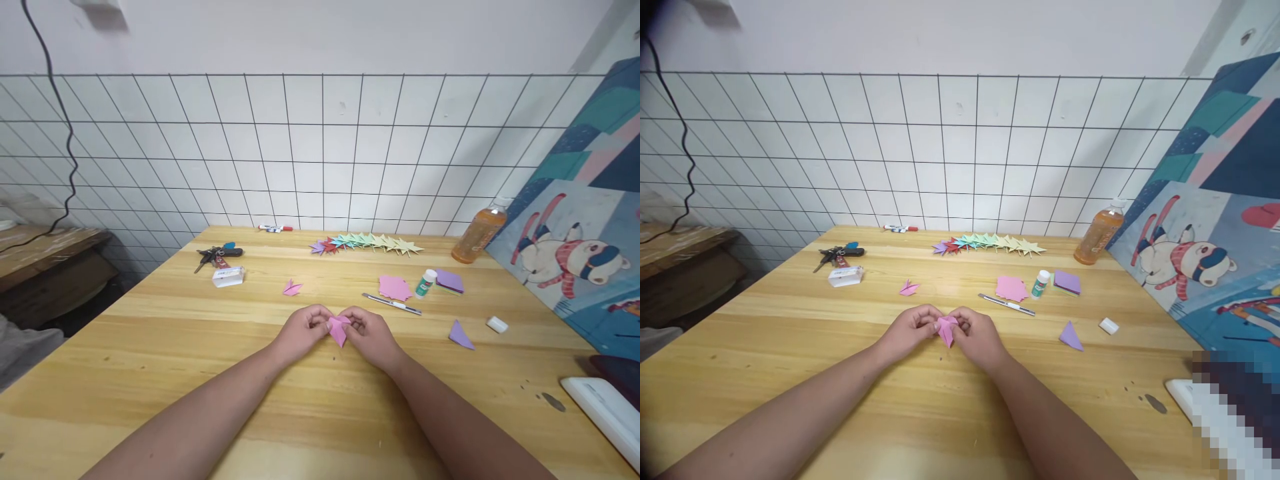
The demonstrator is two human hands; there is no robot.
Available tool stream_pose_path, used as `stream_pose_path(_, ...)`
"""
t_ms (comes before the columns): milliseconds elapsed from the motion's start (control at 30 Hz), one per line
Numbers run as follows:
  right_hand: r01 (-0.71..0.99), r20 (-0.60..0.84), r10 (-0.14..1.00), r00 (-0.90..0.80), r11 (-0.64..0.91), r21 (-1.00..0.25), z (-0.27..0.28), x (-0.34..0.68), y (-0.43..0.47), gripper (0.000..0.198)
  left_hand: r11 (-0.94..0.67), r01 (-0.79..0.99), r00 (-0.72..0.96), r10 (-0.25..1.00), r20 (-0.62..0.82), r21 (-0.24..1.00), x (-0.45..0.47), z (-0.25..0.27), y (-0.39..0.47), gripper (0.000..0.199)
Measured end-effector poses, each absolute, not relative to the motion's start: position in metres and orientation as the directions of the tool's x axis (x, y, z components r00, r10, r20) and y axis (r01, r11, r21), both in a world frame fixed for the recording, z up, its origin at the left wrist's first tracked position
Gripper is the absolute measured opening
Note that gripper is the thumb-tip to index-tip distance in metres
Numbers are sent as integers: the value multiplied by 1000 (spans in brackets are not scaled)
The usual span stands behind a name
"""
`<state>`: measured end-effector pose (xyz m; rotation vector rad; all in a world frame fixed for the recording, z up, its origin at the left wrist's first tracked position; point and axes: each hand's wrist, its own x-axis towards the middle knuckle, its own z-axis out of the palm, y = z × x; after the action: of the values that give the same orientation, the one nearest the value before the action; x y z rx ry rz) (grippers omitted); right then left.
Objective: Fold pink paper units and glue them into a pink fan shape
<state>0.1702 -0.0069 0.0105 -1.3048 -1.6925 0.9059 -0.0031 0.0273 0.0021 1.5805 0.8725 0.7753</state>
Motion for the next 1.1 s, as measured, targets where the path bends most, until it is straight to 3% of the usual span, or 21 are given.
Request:
stream_pose_path(133, 413, 166, 978, -129, 205, -887, 11, 170, -7, 19, -109, 120, 491, 870, 37, 987, -3, 2, 27, 21)
stream_pose_path(300, 221, 35, 985, -168, 72, -973, 8, 172, -5, 16, -90, 86, 492, 870, 36, 992, -4, 3, 28, 26)
stream_pose_path(400, 202, -10, 985, -174, 26, -979, 8, 173, -6, 18, -48, 57, 503, 864, 12, 997, -4, 5, 28, 27)
stream_pose_path(567, 324, 138, 981, -133, 175, -930, 10, 176, -8, 35, 75, -35, 483, 874, -49, 997, -7, 7, 31, 27)
stream_pose_path(733, 471, 302, 935, -184, 354, -808, 10, 178, -8, 36, 137, -85, 500, 862, -76, 987, -8, 9, 32, 28)
stream_pose_path(1100, 574, 333, 924, -185, 377, -727, 14, 176, -8, 21, 115, -35, 548, 833, -77, 993, -6, 13, 30, 22)
